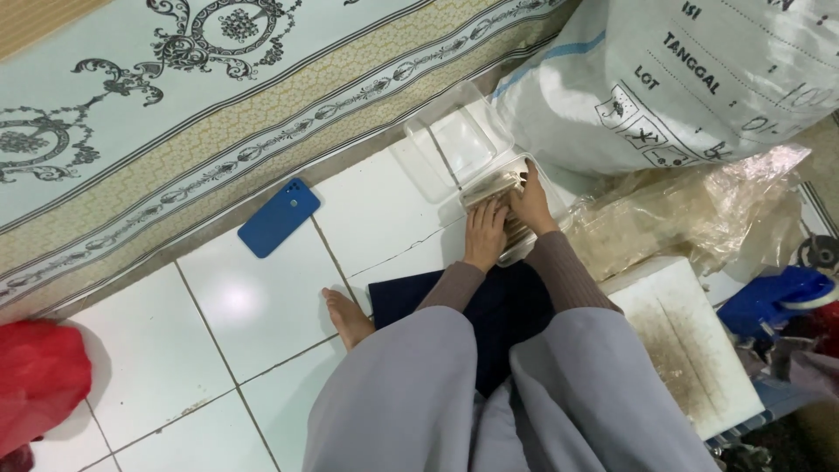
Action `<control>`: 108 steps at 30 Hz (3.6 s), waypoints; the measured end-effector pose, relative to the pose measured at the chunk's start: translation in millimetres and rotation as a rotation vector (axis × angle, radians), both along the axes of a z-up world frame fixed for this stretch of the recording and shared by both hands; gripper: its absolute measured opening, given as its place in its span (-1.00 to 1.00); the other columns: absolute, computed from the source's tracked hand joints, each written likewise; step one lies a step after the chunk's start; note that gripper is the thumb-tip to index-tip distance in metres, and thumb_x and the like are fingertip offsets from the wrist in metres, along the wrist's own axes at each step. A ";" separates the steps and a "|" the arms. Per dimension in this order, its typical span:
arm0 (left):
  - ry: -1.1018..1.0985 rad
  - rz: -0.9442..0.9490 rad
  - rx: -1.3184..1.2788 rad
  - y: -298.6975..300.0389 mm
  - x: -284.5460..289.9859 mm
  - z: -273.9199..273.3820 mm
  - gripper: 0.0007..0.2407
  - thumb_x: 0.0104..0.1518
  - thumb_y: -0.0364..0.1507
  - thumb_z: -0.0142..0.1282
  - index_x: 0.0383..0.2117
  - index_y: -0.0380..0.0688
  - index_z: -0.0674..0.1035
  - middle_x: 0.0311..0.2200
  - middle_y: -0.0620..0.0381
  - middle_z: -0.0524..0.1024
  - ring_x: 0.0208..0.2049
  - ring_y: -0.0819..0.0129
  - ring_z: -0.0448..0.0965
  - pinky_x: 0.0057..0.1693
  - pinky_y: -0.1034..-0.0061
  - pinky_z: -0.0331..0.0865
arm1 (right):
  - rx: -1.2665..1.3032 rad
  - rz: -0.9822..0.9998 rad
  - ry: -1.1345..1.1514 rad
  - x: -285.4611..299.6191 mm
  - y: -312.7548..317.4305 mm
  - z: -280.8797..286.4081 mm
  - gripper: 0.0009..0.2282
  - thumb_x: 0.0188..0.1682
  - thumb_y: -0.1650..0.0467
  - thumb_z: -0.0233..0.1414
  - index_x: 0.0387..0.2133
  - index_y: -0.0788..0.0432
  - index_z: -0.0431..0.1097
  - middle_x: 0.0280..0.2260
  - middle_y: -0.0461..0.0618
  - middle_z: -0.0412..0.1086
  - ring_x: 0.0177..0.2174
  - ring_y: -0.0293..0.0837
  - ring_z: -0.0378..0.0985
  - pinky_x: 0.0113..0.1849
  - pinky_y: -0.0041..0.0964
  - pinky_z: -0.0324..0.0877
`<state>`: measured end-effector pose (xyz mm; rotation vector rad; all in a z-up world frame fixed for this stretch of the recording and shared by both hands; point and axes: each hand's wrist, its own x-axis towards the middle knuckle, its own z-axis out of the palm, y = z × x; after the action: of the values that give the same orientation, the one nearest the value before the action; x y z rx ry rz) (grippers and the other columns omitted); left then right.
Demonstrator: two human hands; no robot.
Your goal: Packing small metal buckles or clips into small plastic bags while sitting on the floor.
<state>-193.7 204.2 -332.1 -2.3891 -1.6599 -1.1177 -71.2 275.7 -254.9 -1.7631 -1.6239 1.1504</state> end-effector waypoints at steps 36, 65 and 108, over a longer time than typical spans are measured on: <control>-0.027 -0.097 -0.670 63.4 -43.2 47.7 -0.74 0.23 -0.57 -0.03 0.04 -0.34 0.43 -0.32 -0.19 0.62 -0.28 0.07 0.67 -0.22 0.22 0.59 | 0.224 0.408 -0.643 -10.7 -36.2 20.3 -0.75 0.09 0.44 0.01 0.03 0.06 0.43 0.11 0.25 0.28 0.21 0.46 0.19 0.06 0.20 0.47; 0.217 0.049 -0.557 14.6 -20.0 29.4 -0.52 0.31 -0.48 -0.09 0.36 -0.33 0.17 0.34 -0.23 0.22 0.37 0.03 0.20 0.43 0.12 -0.06 | 0.036 0.047 -0.002 8.6 -36.1 -11.9 -0.39 0.03 0.52 -0.17 0.43 0.25 -0.11 0.38 0.48 -0.17 0.35 0.40 -0.14 0.30 0.32 -0.11; 0.016 -0.863 -0.293 -280.7 287.0 179.0 -0.44 0.29 -0.31 -0.07 0.36 -0.41 0.13 0.33 -0.43 0.15 0.37 -0.29 0.11 0.31 -0.37 -0.08 | 0.236 -1.006 -0.674 231.8 -509.6 156.2 -0.45 0.15 0.16 -0.01 0.36 0.09 0.10 0.21 0.27 0.24 0.21 0.36 0.21 0.19 0.60 -0.22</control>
<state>93.3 -76.5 -153.1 -3.4242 -0.7842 -0.9211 160.6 -233.9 -98.7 -2.4473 -0.8109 -0.1052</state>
